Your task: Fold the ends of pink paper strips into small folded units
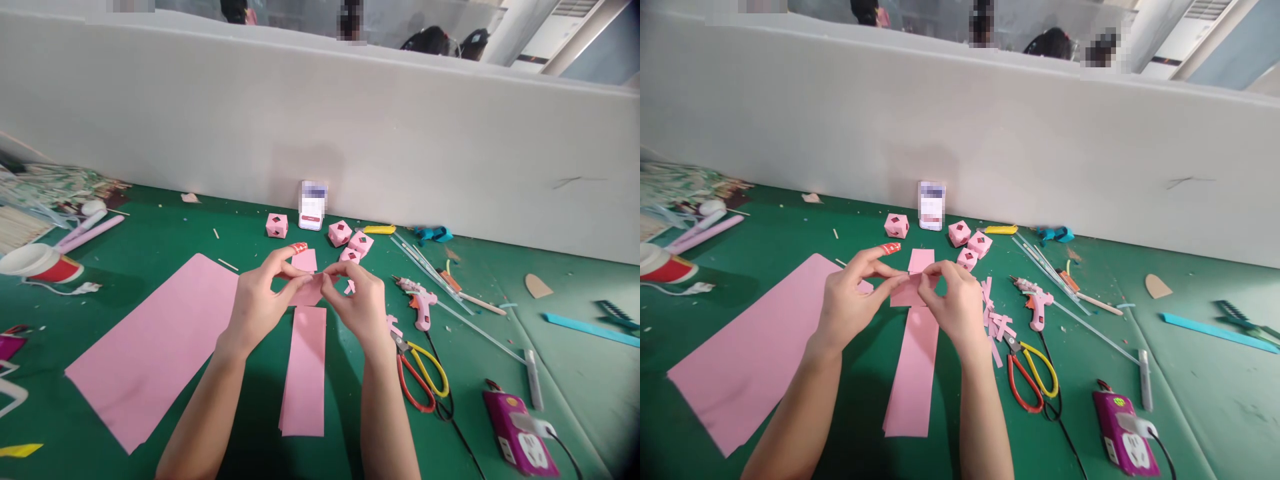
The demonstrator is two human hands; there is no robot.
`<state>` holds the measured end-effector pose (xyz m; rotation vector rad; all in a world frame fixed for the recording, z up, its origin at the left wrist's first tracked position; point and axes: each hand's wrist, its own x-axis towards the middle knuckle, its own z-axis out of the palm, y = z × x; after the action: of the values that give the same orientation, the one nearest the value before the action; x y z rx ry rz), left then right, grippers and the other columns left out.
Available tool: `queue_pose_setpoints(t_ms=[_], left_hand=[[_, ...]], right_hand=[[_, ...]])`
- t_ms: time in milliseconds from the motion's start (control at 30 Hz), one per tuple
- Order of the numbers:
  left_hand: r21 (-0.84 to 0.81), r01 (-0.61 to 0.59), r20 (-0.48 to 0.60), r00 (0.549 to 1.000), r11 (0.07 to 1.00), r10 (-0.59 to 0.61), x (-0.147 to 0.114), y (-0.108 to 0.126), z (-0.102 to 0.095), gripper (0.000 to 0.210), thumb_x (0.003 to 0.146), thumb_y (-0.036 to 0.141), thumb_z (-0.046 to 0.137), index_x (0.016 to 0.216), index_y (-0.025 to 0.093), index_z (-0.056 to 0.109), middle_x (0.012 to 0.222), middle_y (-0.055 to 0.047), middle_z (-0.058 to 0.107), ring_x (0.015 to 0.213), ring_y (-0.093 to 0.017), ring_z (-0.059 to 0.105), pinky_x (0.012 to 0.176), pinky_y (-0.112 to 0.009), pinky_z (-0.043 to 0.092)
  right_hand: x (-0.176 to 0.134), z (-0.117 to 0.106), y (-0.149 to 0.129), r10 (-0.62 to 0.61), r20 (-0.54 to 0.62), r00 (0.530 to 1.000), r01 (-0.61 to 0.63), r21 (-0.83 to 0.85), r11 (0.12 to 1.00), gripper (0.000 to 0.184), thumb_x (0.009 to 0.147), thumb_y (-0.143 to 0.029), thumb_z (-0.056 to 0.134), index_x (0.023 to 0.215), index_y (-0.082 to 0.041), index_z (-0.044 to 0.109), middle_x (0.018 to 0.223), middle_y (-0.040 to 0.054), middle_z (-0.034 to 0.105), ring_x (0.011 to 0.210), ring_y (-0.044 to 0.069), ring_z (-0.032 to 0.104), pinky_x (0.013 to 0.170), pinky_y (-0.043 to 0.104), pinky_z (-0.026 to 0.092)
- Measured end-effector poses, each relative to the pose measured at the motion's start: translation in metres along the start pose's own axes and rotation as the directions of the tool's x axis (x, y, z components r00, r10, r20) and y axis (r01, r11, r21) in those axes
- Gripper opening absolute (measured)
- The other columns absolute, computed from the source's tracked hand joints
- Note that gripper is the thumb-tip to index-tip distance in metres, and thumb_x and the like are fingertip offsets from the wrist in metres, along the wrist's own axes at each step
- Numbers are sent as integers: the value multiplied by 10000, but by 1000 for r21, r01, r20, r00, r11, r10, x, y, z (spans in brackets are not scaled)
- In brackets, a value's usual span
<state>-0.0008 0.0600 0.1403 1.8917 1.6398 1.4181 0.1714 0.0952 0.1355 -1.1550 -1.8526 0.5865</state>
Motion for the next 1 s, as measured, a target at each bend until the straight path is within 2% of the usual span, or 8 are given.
queue_pose_setpoints(t_ms=[233, 467, 600, 733, 800, 900, 1000], left_hand=[[3, -4, 5, 1000, 1000, 4, -1, 3, -3, 384, 907, 202, 709, 1266, 279, 598, 854, 36, 781, 866, -180, 768, 871, -324, 596], [30, -30, 20, 999, 999, 29, -1, 4, 1, 397, 915, 174, 690, 1284, 278, 588, 850, 45, 779, 878, -174, 767, 868, -308, 589], [23, 6, -66, 998, 1000, -4, -1, 2, -6, 263, 910, 216, 697, 1161, 270, 638, 851, 39, 774, 856, -185, 770, 836, -313, 590], [39, 86, -104, 991, 995, -82, 1, -1, -14, 297, 893, 263, 718, 1174, 265, 622, 876, 27, 777, 885, -207, 769, 841, -344, 593], [44, 84, -80, 994, 996, -80, 2, -2, -14, 293, 911, 267, 690, 1194, 263, 612, 878, 20, 775, 894, -209, 767, 841, -352, 598], [20, 58, -36, 998, 998, -57, 4, -1, -13, 349, 923, 250, 668, 1258, 259, 571, 881, 18, 772, 879, -200, 766, 813, -340, 606], [-5, 61, -22, 998, 998, -61, 4, -1, -13, 410, 910, 239, 690, 1292, 260, 542, 889, 18, 776, 860, -192, 764, 775, -316, 605]], right_hand=[[2, -10, 12, 36, -54, 998, -38, -37, 999, 69, 879, -203, 614, 869, -235, 674, 855, 5, 749, 808, 199, 699, 736, 293, 514], [2, -5, 16, 32, -64, 997, -38, -104, 994, 80, 893, -216, 597, 883, -233, 675, 869, 18, 754, 810, 210, 695, 754, 311, 506], [3, -10, 28, 58, -163, 985, -89, -187, 978, 97, 893, -207, 574, 880, -223, 668, 866, 38, 747, 811, 225, 693, 771, 334, 506], [3, -16, 31, 75, -235, 969, -119, -176, 977, 99, 928, -257, 586, 929, -221, 679, 895, 49, 750, 841, 231, 697, 798, 351, 512], [2, -14, 24, 83, -177, 981, -98, -80, 992, 136, 952, -306, 594, 1018, -230, 686, 997, 57, 761, 917, 232, 706, 836, 353, 527], [1, -6, 10, 61, -9, 998, -60, 100, 993, 245, 949, -336, 634, 1179, -256, 661, 1180, 52, 741, 1075, 236, 693, 883, 345, 548], [1, 0, 0, -1, 63, 998, -9, 163, 987, 184, 968, -292, 614, 1134, -261, 686, 1161, 39, 745, 1094, 224, 687, 904, 335, 547]])
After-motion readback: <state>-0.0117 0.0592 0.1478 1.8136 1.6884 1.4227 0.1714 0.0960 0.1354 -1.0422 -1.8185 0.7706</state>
